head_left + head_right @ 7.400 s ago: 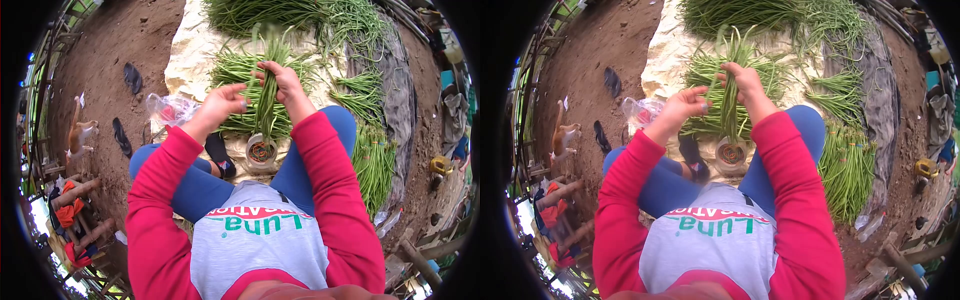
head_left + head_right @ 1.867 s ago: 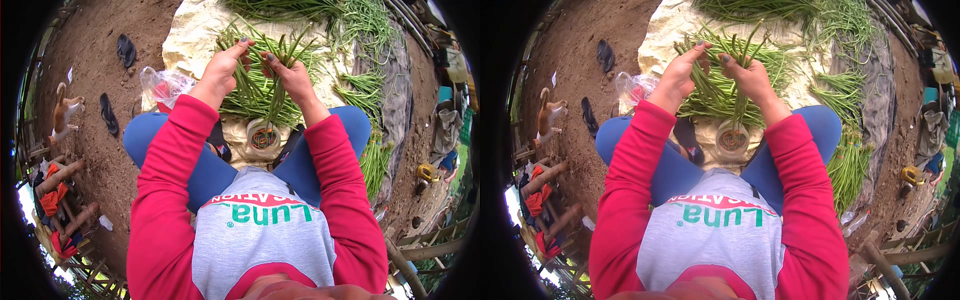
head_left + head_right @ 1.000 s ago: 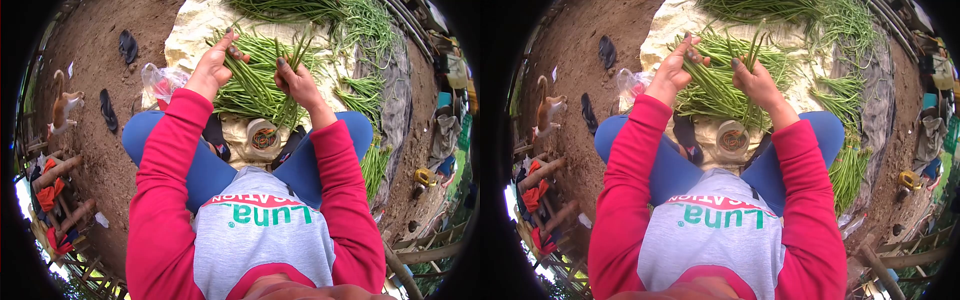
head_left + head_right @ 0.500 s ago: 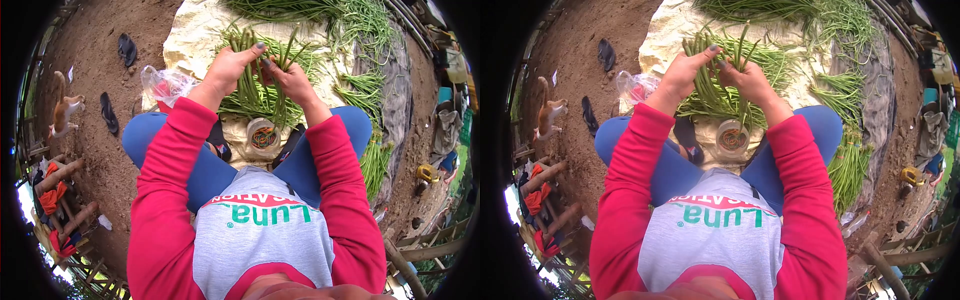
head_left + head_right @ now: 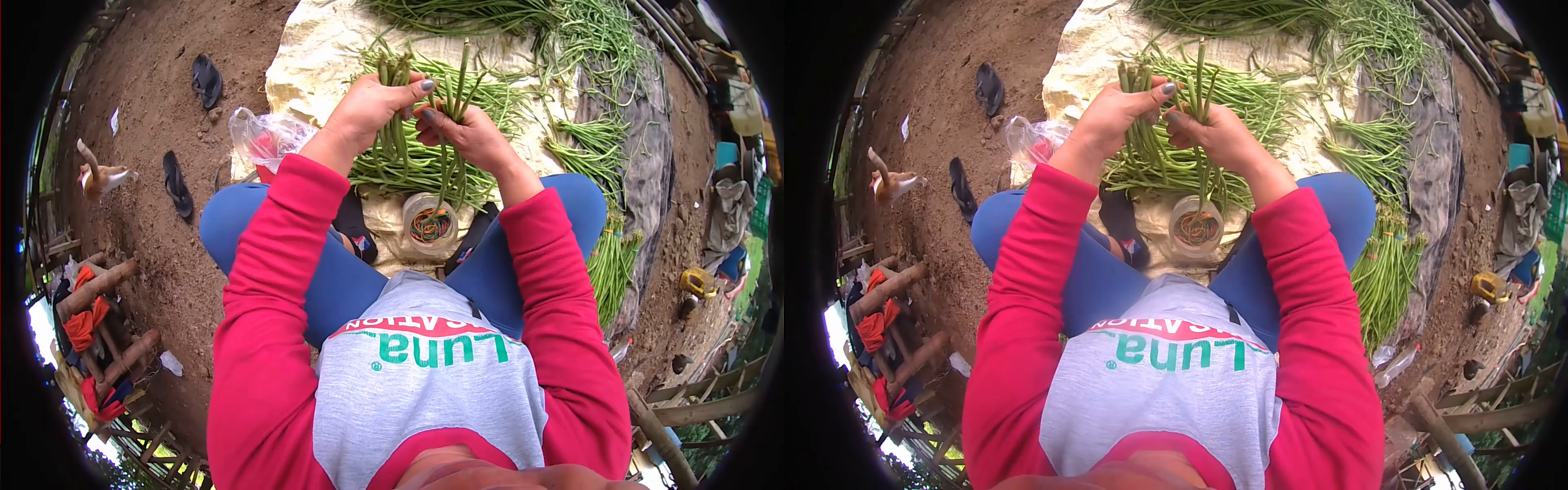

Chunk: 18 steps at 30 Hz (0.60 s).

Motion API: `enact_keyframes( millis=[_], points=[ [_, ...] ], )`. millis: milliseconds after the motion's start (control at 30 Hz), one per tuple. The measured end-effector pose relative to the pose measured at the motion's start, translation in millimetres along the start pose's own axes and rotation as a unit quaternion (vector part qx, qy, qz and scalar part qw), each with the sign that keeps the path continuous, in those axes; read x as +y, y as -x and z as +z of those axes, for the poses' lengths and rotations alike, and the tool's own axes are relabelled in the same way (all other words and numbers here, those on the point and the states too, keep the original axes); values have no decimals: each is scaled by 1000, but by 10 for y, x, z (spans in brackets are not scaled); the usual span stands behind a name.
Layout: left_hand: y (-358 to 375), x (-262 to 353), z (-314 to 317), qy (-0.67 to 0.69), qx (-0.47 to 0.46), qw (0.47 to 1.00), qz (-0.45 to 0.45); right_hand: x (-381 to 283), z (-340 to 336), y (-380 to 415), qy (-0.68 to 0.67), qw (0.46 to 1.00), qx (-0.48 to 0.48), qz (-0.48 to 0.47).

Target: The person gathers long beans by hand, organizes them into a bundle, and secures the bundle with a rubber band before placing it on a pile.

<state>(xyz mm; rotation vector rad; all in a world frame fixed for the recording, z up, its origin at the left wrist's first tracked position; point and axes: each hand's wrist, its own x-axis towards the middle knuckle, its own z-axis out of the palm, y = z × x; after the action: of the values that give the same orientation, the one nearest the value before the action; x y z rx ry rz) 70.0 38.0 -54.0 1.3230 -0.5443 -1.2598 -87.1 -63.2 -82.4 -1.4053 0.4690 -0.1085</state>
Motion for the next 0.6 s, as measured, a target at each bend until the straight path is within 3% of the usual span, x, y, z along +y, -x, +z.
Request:
enact_keyframes(
  millis=[100, 233, 300, 333, 433, 500, 567, 600],
  points=[
    [25, 12, 38, -14, -47, 999, -21, 66, -15, -37, 16, 1000, -7, -14],
    [-16, -108, 24, 39, 11, 999, -8, -29, 53, 0, -41, 998, 17, -42],
    [-31, -104, 21, 34, 72, 997, -14, -43, 33, -16, -117, 981, 151, -25],
    [-36, -91, 16, 34, 71, 997, -13, -13, 14, -38, -79, 974, 197, -74],
    [-39, -46, -24, 112, -14, 992, 52, -32, -126, -61, -76, 957, 269, -77],
    [-20, -51, -17, 144, -30, 989, 28, -115, -168, 3, -86, 957, 268, -68],
    [52, -56, 92, 168, -43, 984, -43, -148, -197, 28, -159, 965, 204, -49],
    [48, -96, 130, 155, -45, 986, -34, -146, -153, 19, -100, 966, 229, -60]
  ],
)
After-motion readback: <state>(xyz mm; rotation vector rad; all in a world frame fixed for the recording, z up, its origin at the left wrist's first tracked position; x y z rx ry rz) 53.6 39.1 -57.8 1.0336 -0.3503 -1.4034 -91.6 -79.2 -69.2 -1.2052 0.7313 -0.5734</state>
